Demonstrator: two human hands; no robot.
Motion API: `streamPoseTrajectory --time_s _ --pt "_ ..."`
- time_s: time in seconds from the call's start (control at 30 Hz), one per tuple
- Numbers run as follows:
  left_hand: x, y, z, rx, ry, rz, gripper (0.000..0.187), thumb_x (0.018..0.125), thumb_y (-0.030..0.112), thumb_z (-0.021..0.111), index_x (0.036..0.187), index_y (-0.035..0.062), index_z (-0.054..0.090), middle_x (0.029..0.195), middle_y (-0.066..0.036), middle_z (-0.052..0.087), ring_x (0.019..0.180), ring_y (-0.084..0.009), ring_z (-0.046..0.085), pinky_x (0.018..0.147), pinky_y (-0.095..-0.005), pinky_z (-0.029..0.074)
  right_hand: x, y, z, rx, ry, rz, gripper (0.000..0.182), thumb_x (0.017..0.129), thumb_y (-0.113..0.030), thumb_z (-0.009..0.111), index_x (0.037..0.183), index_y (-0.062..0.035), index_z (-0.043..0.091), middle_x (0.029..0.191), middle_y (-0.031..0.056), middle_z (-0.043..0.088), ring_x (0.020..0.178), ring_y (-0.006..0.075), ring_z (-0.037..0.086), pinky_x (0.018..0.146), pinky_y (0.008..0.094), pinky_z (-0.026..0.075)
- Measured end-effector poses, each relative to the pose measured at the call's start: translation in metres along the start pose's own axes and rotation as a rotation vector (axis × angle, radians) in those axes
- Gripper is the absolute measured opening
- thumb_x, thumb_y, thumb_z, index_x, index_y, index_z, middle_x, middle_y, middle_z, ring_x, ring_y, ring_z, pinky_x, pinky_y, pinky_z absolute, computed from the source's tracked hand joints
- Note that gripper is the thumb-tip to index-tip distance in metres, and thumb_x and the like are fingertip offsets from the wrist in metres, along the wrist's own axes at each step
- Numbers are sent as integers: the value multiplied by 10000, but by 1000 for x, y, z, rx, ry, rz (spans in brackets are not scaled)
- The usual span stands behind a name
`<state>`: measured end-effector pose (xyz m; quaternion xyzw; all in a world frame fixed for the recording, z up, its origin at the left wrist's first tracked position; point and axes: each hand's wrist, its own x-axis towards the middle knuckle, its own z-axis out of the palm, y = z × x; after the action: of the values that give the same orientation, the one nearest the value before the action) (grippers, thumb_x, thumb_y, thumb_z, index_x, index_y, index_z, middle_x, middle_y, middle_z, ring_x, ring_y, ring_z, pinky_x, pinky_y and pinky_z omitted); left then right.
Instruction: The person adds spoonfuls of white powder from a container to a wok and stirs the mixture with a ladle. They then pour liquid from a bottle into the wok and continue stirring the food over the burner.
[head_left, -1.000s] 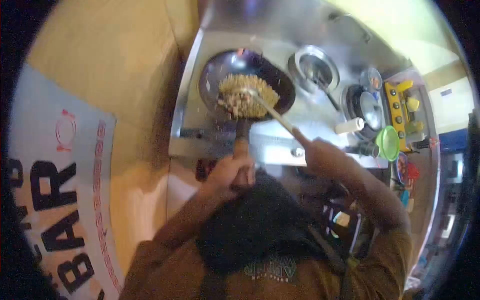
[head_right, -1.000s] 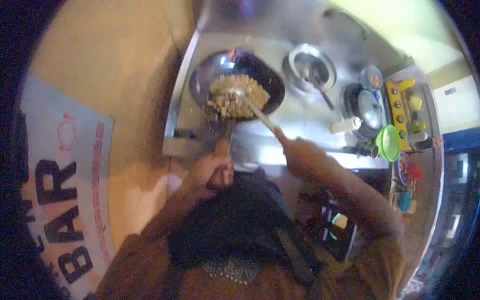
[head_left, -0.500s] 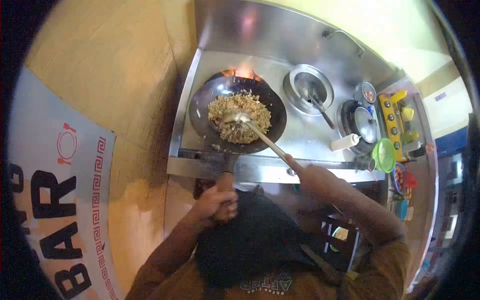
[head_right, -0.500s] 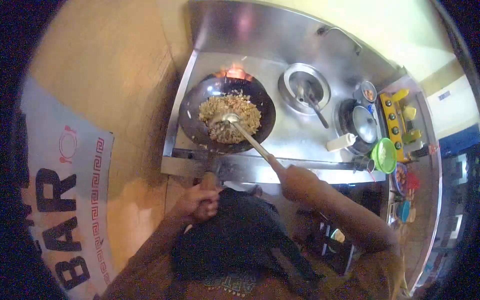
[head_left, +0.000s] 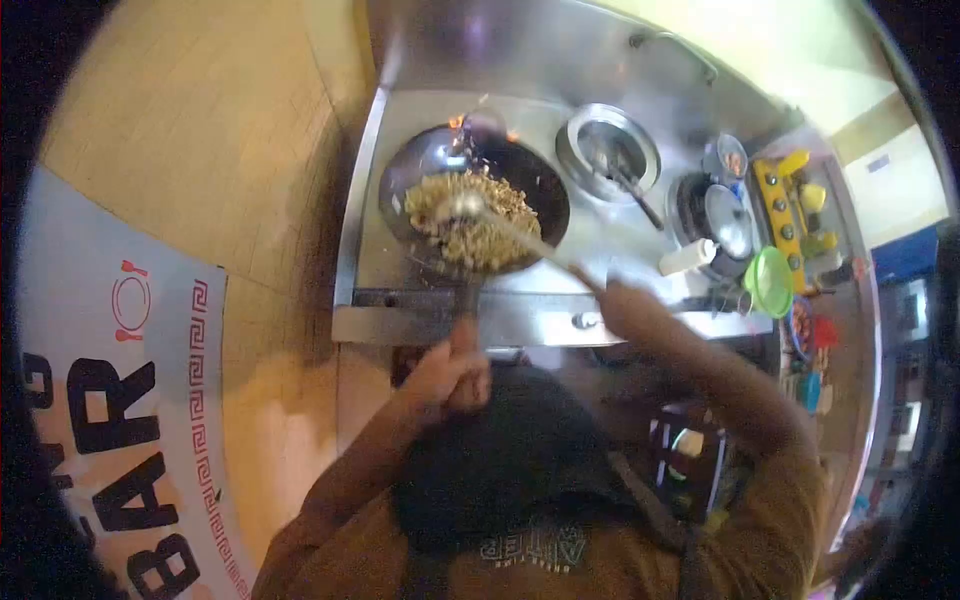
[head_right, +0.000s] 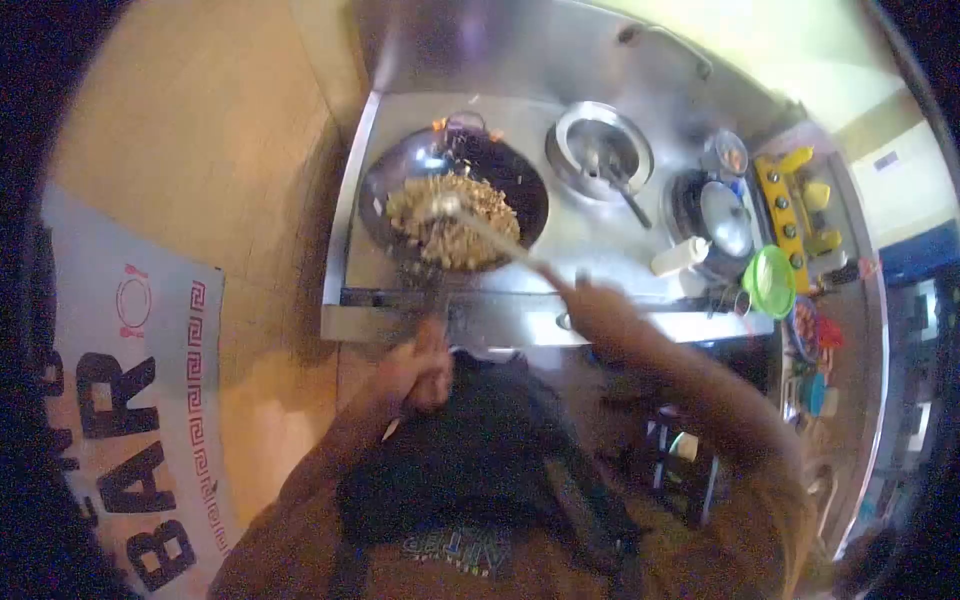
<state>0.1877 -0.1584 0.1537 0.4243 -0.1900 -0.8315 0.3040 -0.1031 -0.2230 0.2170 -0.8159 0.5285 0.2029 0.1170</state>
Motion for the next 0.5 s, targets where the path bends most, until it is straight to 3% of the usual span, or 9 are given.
streamPoseTrajectory --time_s 0.03,0.1,0.17,0.2,0.23,0.3,0.4,0.43,0.5 --pt "22 9 -10 -45 -51 13 106 847 111 583 874 44 505 673 -62 534 559 -166 551 519 -315 478 23 13 -9 -73 152 10 634 891 -64 413 1458 -260 206 864 228 608 625 307 632 529 409 523" --pt "62 7 -37 -170 -157 47 128 833 87 596 903 38 500 699 -69 541 569 -173 559 531 -328 491 30 15 -57 -279 100 75 621 882 -45 434 1438 -269 272 911 217 595 641 291 637 507 377 527" --pt "80 10 -49 -292 -188 24 128 825 75 601 896 35 501 713 -67 542 571 -174 560 536 -336 492 21 42 -72 -285 243 53 592 864 -59 457 1399 -279 332 925 178 591 656 281 641 524 384 536" --pt "89 15 -53 -338 -209 17 129 821 69 603 892 34 501 720 -66 543 572 -175 560 538 -340 492 11 38 -94 -310 174 97 608 873 -38 461 1417 -273 324 870 181 594 643 265 631 509 353 528" --pt "98 13 -56 -298 -204 41 130 820 68 604 891 34 501 716 -64 539 572 -175 558 538 -339 490 6 47 -97 -350 235 47 610 871 -44 479 1416 -270 324 880 177 598 644 265 624 544 357 538" --pt "113 5 -60 -227 -190 84 132 816 67 605 890 34 501 707 -62 531 573 -176 554 537 -335 485 -3 41 -112 -383 132 110 603 872 -62 490 1416 -267 327 893 175 598 644 263 616 557 364 536" --pt "120 -5 -71 -304 -183 59 179 812 28 582 956 60 480 717 -46 522 568 -151 531 499 -306 466 10 52 -73 -388 77 105 600 876 -113 512 1422 -272 319 929 187 605 695 269 623 538 356 521" --pt "122 -7 -72 -310 -179 61 167 813 31 584 943 53 482 712 -51 521 573 -158 534 506 -317 464 27 51 -52 -260 10 140 597 894 -141 497 1437 -260 278 946 198 607 739 292 628 573 390 528" --pt "122 -8 -74 -304 -167 59 145 816 38 589 918 38 485 702 -59 518 584 -172 541 518 -338 461 78 57 10 26 89 159 580 877 -110 488 1419 -168 291 866 221 633 710 344 633 667 455 518"
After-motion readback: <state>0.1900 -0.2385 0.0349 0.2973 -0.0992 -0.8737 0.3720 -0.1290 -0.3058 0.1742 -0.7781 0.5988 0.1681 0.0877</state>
